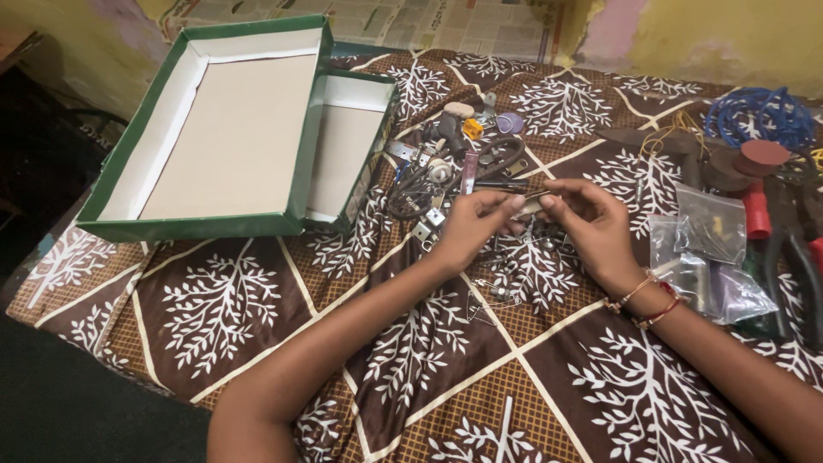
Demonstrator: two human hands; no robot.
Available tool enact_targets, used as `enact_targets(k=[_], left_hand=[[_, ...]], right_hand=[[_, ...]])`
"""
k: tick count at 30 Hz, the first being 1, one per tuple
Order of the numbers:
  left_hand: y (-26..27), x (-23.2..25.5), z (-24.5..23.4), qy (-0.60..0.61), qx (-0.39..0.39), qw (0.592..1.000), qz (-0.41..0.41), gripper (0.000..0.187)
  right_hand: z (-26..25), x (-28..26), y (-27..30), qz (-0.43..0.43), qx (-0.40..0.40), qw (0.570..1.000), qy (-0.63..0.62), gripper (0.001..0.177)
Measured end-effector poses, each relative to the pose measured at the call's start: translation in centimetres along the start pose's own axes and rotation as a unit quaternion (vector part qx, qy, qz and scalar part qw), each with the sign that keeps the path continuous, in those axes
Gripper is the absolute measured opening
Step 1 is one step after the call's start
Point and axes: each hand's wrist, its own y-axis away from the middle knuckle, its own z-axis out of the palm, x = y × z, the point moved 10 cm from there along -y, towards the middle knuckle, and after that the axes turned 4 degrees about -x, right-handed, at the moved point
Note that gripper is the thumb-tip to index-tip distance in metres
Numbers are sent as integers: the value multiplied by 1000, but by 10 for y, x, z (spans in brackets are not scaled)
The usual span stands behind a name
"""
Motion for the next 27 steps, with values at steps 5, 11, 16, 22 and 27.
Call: enact_targets(k=[5,11,16,22,27], left_hand=[[-2,-2,-1,3,-5,1000,15,36],[0,-2,-6,-12,14,1000,9,38],[3,2,-5,-24,21,999,5,38],[4,2,-7,-37,44,998,-5,41],[6,7,-8,-32,62,998,1,42]], right_hand=[[8,-21,2,-43,-26,997,60,29],[16,-31,3,-61,-48,989,129,31],[13,-23,3,-38,-51,992,107,34],[13,-21,-1,-3,-47,998,47,46],[-13,-57,-14,-120,-51,949,285,29]])
